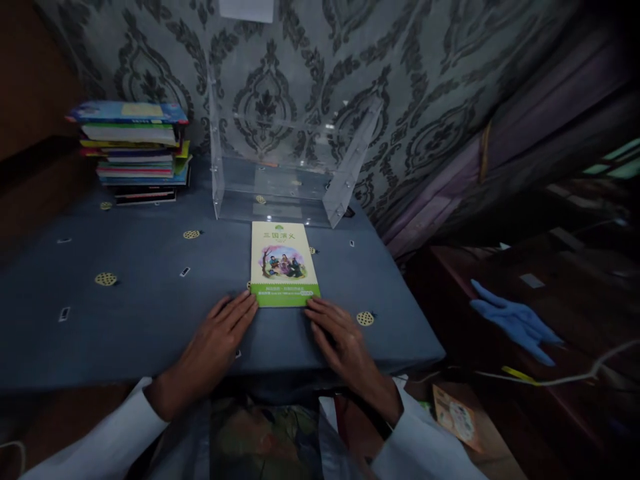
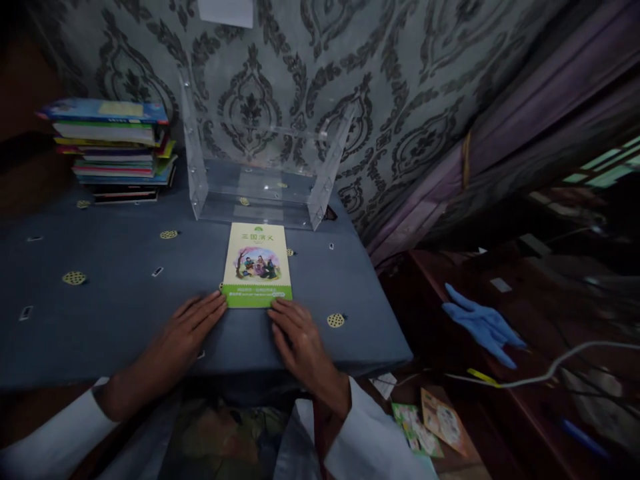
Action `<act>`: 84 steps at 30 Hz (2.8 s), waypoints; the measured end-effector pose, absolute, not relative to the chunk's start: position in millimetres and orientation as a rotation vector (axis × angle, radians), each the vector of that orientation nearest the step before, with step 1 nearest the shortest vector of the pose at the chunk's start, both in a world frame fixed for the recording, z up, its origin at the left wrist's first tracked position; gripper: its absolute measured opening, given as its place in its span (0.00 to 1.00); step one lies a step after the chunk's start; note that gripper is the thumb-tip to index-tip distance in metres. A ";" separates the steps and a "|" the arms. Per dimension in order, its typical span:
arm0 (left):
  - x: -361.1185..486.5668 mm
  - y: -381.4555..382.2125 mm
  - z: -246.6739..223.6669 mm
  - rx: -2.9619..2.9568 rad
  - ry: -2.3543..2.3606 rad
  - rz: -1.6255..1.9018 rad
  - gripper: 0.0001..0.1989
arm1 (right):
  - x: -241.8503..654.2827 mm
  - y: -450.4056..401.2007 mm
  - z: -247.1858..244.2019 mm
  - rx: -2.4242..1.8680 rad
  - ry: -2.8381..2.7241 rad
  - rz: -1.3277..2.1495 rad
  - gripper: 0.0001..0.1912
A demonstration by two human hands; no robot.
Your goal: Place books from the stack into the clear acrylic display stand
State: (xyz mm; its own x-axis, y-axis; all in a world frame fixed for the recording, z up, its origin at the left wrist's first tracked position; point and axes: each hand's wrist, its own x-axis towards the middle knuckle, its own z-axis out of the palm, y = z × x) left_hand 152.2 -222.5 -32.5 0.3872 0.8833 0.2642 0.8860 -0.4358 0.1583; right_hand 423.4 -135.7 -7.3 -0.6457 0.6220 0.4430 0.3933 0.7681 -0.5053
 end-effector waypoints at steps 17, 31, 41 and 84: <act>156.5 -220.0 -47.0 -2.480 -1.635 -0.613 0.45 | 315.0 -29.5 -4.4 -0.340 -2.770 0.580 0.22; 158.9 -208.3 -25.7 -2.476 -1.736 -0.538 0.27 | 354.6 79.2 -47.0 -0.689 -2.584 0.501 0.27; 143.1 -115.8 -5.6 -2.442 -1.886 -0.399 0.21 | 375.8 51.7 -56.0 -0.821 -2.406 0.545 0.28; 185.5 45.3 -6.2 -2.787 -1.323 -0.476 0.24 | 386.7 30.2 -29.8 -0.829 -2.286 0.573 0.20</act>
State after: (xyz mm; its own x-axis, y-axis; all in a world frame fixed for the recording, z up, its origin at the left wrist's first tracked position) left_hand 185.5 45.3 -6.2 0.5941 0.7539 0.2806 0.7599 -0.6404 0.1117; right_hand 386.7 30.2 -29.8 -0.6017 0.6841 0.4123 0.4088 0.7072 -0.5768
